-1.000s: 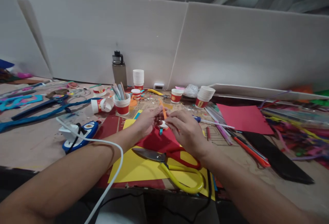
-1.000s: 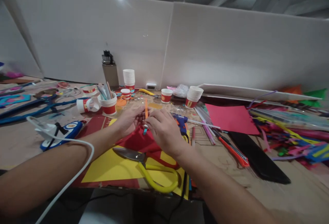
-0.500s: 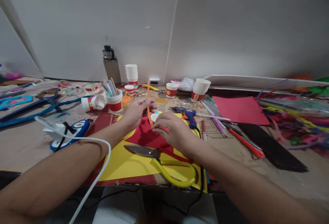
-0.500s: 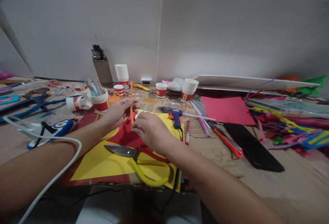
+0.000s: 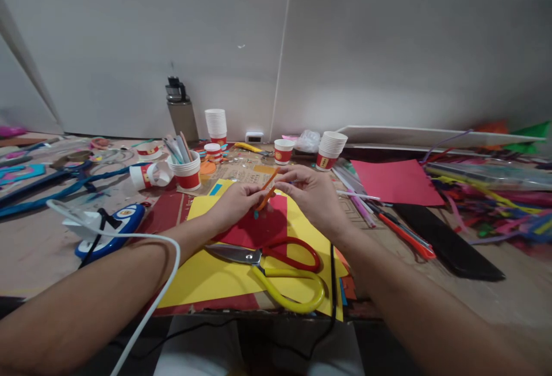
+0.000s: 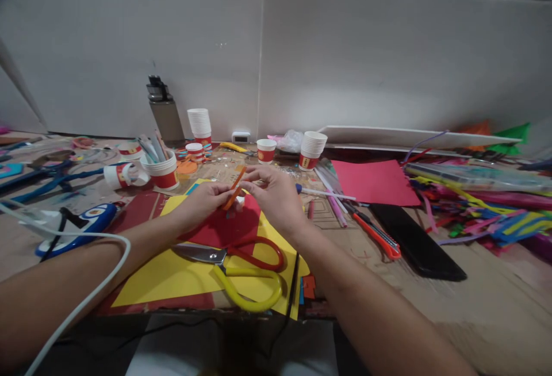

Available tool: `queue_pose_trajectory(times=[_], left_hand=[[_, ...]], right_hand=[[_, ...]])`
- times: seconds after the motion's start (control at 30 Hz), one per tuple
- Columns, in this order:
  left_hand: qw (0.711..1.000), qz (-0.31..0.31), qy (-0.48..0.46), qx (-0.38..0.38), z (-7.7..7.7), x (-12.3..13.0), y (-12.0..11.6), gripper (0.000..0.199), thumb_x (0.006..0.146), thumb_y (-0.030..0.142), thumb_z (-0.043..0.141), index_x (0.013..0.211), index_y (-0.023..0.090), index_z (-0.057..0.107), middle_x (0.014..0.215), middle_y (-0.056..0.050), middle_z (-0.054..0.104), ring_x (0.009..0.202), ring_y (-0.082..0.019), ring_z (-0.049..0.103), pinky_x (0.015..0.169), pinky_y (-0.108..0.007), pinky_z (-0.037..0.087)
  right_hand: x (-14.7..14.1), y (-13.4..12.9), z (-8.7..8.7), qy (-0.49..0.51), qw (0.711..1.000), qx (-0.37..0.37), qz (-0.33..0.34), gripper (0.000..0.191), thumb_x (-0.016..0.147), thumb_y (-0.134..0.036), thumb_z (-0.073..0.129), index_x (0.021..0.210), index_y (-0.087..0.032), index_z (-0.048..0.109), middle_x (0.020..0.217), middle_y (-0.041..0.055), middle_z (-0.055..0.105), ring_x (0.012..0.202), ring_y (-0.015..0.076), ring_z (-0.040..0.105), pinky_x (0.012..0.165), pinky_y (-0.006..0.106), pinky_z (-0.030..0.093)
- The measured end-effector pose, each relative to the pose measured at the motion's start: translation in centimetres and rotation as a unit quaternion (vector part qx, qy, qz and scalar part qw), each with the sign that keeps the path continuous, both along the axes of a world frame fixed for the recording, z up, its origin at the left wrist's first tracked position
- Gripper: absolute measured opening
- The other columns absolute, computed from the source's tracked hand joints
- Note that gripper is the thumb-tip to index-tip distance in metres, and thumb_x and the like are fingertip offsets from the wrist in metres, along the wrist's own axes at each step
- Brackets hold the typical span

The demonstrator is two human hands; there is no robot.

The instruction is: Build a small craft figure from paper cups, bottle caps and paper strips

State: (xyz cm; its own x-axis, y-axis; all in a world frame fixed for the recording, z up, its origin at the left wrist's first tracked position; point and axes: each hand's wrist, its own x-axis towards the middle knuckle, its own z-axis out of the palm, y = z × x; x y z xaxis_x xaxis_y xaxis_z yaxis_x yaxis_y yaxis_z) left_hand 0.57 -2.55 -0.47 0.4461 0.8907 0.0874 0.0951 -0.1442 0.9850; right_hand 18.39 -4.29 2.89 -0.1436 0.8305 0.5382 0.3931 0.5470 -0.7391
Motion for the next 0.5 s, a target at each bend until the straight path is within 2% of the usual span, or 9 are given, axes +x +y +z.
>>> queue_pose_trajectory(times=[0.1, 0.27, 0.37, 0.5], left_hand=[[1.000, -0.002, 0.017, -0.007, 0.25, 0.22, -0.36, 0.023, 0.083, 0.031, 0.055, 0.085, 0.015, 0.072, 0.068, -0.003, 0.068, 0.056, -0.010, 0.055, 0.060, -0.023, 0.042], [0.999, -0.013, 0.039, 0.002, 0.34, 0.24, -0.56, 0.022, 0.080, 0.020, 0.054, 0.090, 0.017, 0.074, 0.068, -0.002, 0.070, 0.059, -0.011, 0.058, 0.061, -0.023, 0.043], [1.000, -0.026, 0.000, -0.015, 0.11, 0.21, -0.47, 0.021, 0.080, 0.028, 0.059, 0.090, 0.016, 0.073, 0.071, -0.004, 0.071, 0.065, -0.013, 0.061, 0.066, -0.024, 0.044], [0.986, -0.034, -0.136, -0.091, -0.31, 0.40, -0.37, 0.041, 0.085, 0.049, 0.054, 0.098, 0.014, 0.071, 0.087, -0.011, 0.073, 0.078, -0.017, 0.065, 0.076, -0.029, 0.046]], right_hand=[[-0.17, 0.06, -0.13, 0.040, 0.998, -0.041, 0.011, 0.004, 0.076, -0.023, 0.071, 0.075, -0.019, 0.070, 0.101, 0.0076, 0.072, 0.101, 0.0206, 0.066, 0.088, 0.037, 0.051], [-0.26, -0.06, 0.04, 0.069, 0.995, -0.076, 0.018, 0.012, 0.075, -0.028, 0.071, 0.077, -0.017, 0.067, 0.081, 0.0051, 0.072, 0.076, 0.0166, 0.067, 0.074, 0.034, 0.054], [-0.17, -0.04, 0.11, 0.077, 0.993, -0.086, 0.018, 0.016, 0.073, -0.031, 0.072, 0.078, -0.017, 0.064, 0.078, 0.0043, 0.071, 0.073, 0.0157, 0.066, 0.073, 0.033, 0.054], [-0.18, 0.08, -0.04, 0.092, 0.991, -0.092, 0.017, 0.023, 0.072, -0.033, 0.073, 0.080, -0.018, 0.059, 0.079, 0.0032, 0.069, 0.074, 0.0157, 0.067, 0.072, 0.032, 0.054]])
